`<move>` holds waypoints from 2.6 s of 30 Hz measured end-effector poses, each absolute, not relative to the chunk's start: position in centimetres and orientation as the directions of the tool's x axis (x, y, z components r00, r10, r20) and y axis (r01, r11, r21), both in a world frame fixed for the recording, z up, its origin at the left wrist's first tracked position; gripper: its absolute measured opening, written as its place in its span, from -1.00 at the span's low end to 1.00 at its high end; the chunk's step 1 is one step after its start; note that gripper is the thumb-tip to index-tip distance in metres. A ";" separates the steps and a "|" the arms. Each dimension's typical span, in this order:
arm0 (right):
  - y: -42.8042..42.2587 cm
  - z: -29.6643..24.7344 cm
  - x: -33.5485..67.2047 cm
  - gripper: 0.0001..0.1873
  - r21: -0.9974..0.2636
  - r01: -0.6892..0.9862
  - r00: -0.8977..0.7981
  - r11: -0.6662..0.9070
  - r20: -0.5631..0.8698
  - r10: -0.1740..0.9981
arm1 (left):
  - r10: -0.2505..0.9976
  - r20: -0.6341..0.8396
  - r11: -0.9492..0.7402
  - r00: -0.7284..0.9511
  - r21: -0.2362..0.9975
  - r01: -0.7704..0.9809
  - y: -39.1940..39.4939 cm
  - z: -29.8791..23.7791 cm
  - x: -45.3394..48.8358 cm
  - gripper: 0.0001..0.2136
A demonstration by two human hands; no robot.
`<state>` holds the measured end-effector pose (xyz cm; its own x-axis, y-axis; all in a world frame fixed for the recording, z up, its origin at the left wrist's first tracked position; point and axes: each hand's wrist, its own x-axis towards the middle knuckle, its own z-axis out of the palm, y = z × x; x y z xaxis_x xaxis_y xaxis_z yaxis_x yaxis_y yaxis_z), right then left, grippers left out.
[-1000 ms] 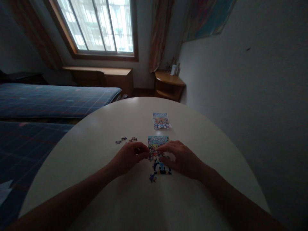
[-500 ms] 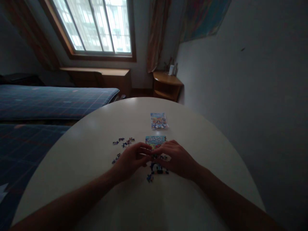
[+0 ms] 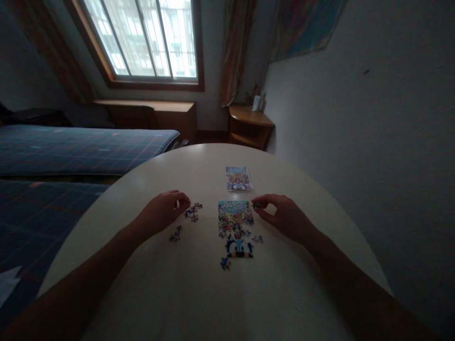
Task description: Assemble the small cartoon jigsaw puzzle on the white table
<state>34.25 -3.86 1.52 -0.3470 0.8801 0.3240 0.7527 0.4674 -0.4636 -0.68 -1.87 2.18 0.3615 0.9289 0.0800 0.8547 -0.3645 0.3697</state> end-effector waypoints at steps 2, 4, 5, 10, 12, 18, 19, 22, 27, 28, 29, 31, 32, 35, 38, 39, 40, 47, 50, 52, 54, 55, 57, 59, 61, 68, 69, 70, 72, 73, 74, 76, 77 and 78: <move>-3.7 1.6 34.5 -0.80 -0.481 0.752 -0.332 0.452 0.315 0.889 | 0.919 0.046 -0.379 0.393 0.383 0.842 -1.8 2.2 -0.9 -0.78; -3.6 1.6 34.6 -0.79 -0.482 0.751 -0.338 0.451 0.307 0.890 | 0.910 0.018 -0.386 0.413 0.398 0.832 -2.0 2.3 -0.8 -0.79; -3.6 1.6 34.6 -0.79 -0.479 0.753 -0.342 0.451 0.302 0.890 | 0.906 0.003 -0.388 0.423 0.404 0.828 -2.1 2.3 -0.7 -0.79; -3.5 1.4 34.6 -0.80 -0.480 0.755 -0.352 0.446 0.276 0.894 | 0.883 -0.051 -0.404 0.467 0.425 0.810 -2.5 2.3 -0.3 -0.77; -3.5 1.3 34.7 -0.79 -0.483 0.759 -0.349 0.437 0.265 0.899 | 0.883 -0.068 -0.396 0.465 0.425 0.814 -2.5 2.2 -0.1 -0.78; -3.2 1.4 35.3 -0.79 -0.472 0.811 -0.281 0.346 0.204 0.938 | 0.870 -0.090 -0.400 0.485 0.447 0.800 -2.7 2.1 0.1 -0.82; -3.1 1.4 35.4 -0.79 -0.467 0.822 -0.267 0.326 0.189 0.945 | 0.865 -0.087 -0.406 0.494 0.457 0.791 -2.7 2.1 0.1 -0.83; -3.0 1.4 35.5 -0.78 -0.451 0.845 -0.241 0.287 0.157 0.958 | 0.854 -0.070 -0.427 0.516 0.474 0.770 -2.8 2.2 0.0 -0.84; -2.8 0.9 35.8 -0.81 -0.396 0.859 -0.282 0.324 0.161 0.946 | 0.854 -0.074 -0.423 0.516 0.479 0.769 -3.0 2.0 0.1 -0.87; -2.7 0.7 35.9 -0.82 -0.388 0.858 -0.293 0.336 0.166 0.942 | 0.853 -0.071 -0.424 0.517 0.482 0.767 -3.0 2.0 0.2 -0.87; -2.7 0.6 36.0 -0.82 -0.386 0.857 -0.298 0.341 0.168 0.940 | 0.852 -0.065 -0.427 0.519 0.486 0.763 -3.1 1.9 0.3 -0.87; -2.6 0.6 36.0 -0.83 -0.393 0.854 -0.298 0.342 0.170 0.939 | 0.851 -0.056 -0.431 0.522 0.493 0.756 -3.2 1.9 0.5 -0.86; -2.6 0.6 35.9 -0.82 -0.399 0.849 -0.296 0.345 0.180 0.938 | 0.851 -0.054 -0.431 0.523 0.497 0.753 -3.3 1.9 0.7 -0.86; -3.3 1.2 34.8 -0.84 -0.427 0.817 -0.305 0.388 0.252 0.918 | 0.836 -0.037 -0.450 0.548 0.526 0.722 -3.8 2.2 1.5 -0.88; -4.9 1.9 32.6 -0.89 -0.481 0.740 -0.361 0.471 0.307 0.881 | 0.818 0.022 -0.476 0.574 0.587 0.655 -4.6 2.2 2.7 -0.87; -5.6 2.1 31.7 -0.92 -0.491 0.707 -0.401 0.509 0.316 0.860 | 0.818 0.039 -0.474 0.573 0.609 0.636 -4.9 2.1 3.1 -0.87; -6.3 2.3 30.9 -0.93 -0.494 0.677 -0.435 0.546 0.330 0.838 | 0.819 0.051 -0.469 0.572 0.634 0.615 -5.3 1.9 3.6 -0.87; -8.5 2.4 28.1 -0.86 -0.607 0.522 -0.539 0.599 0.309 0.784 | 0.868 0.113 -0.375 0.483 0.787 0.490 -7.2 0.5 6.8 -0.85; -8.0 2.6 28.9 -0.85 -0.672 0.485 -0.543 0.559 0.269 0.795 | 0.899 0.142 -0.344 0.414 0.815 0.467 -7.5 0.1 7.5 -0.86; -7.6 2.8 29.8 -0.86 -0.696 0.494 -0.515 0.521 0.248 0.820 | 0.899 0.168 -0.364 0.405 0.799 0.478 -7.5 -0.2 7.6 -0.90; -7.0 2.9 30.7 -0.87 -0.708 0.530 -0.471 0.467 0.213 0.856 | 0.870 0.223 -0.447 0.439 0.733 0.513 -7.5 -0.5 7.6 -0.92; -6.8 2.8 31.1 -0.86 -0.708 0.554 -0.452 0.438 0.186 0.872 | 0.841 0.257 -0.507 0.477 0.681 0.527 -7.4 -0.6 7.5 -0.90; -6.2 2.6 31.8 -0.85 -0.700 0.602 -0.404 0.383 0.147 0.903 | 0.755 0.306 -0.634 0.580 0.564 0.528 -7.3 -1.1 7.3 -0.83; -5.8 2.1 32.2 -0.85 -0.686 0.640 -0.372 0.345 0.115 0.921 | 0.670 0.311 -0.725 0.674 0.470 0.504 -7.3 -1.4 7.1 -0.74; -5.6 1.7 32.2 -0.85 -0.671 0.667 -0.358 0.323 0.091 0.929 | 0.624 0.295 -0.767 0.723 0.409 0.495 -7.3 -1.7 7.0 -0.69; -5.9 1.4 31.3 -0.85 -0.616 0.713 -0.342 0.334 0.110 0.933 | 0.592 0.269 -0.792 0.760 0.366 0.488 -7.3 -1.5 6.9 -0.69; -5.9 1.4 31.2 -0.85 -0.611 0.719 -0.335 0.331 0.111 0.935 | 0.592 0.267 -0.792 0.760 0.366 0.489 -7.3 -1.5 6.9 -0.69; -6.0 1.3 31.1 -0.86 -0.608 0.725 -0.327 0.322 0.107 0.939 | 0.593 0.266 -0.792 0.760 0.363 0.491 -7.3 -1.5 6.9 -0.69; -6.0 1.2 31.0 -0.86 -0.618 0.730 -0.307 0.293 0.087 0.948 | 0.586 0.272 -0.799 0.763 0.349 0.489 -7.3 -1.5 6.9 -0.69; -6.0 1.1 30.9 -0.86 -0.629 0.728 -0.296 0.274 0.073 0.953 | 0.579 0.277 -0.806 0.767 0.339 0.485 -7.3 -1.5 6.9 -0.69; -6.1 1.0 30.9 -0.85 -0.640 0.724 -0.286 0.256 0.058 0.956 | 0.572 0.282 -0.812 0.770 0.330 0.482 -7.3 -1.5 6.9 -0.68; -6.1 1.0 30.7 -0.85 -0.651 0.722 -0.275 0.235 0.042 0.960 | 0.567 0.281 -0.817 0.774 0.316 0.483 -7.3 -1.5 6.9 -0.68; -6.1 1.0 30.6 -0.85 -0.650 0.724 -0.270 0.231 0.041 0.962 | 0.567 0.277 -0.816 0.775 0.312 0.486 -7.4 -1.4 6.9 -0.68; -6.2 1.1 30.5 -0.85 -0.648 0.727 -0.267 0.228 0.040 0.963 | 0.570 0.274 -0.815 0.774 0.309 0.491 -7.4 -1.4 6.9 -0.68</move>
<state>30.55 -6.17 1.07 -0.2667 0.9630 0.0398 0.7266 0.2280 -0.6481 6.89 -7.39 -1.38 0.7742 0.5705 0.2742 0.4908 -0.8146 0.3090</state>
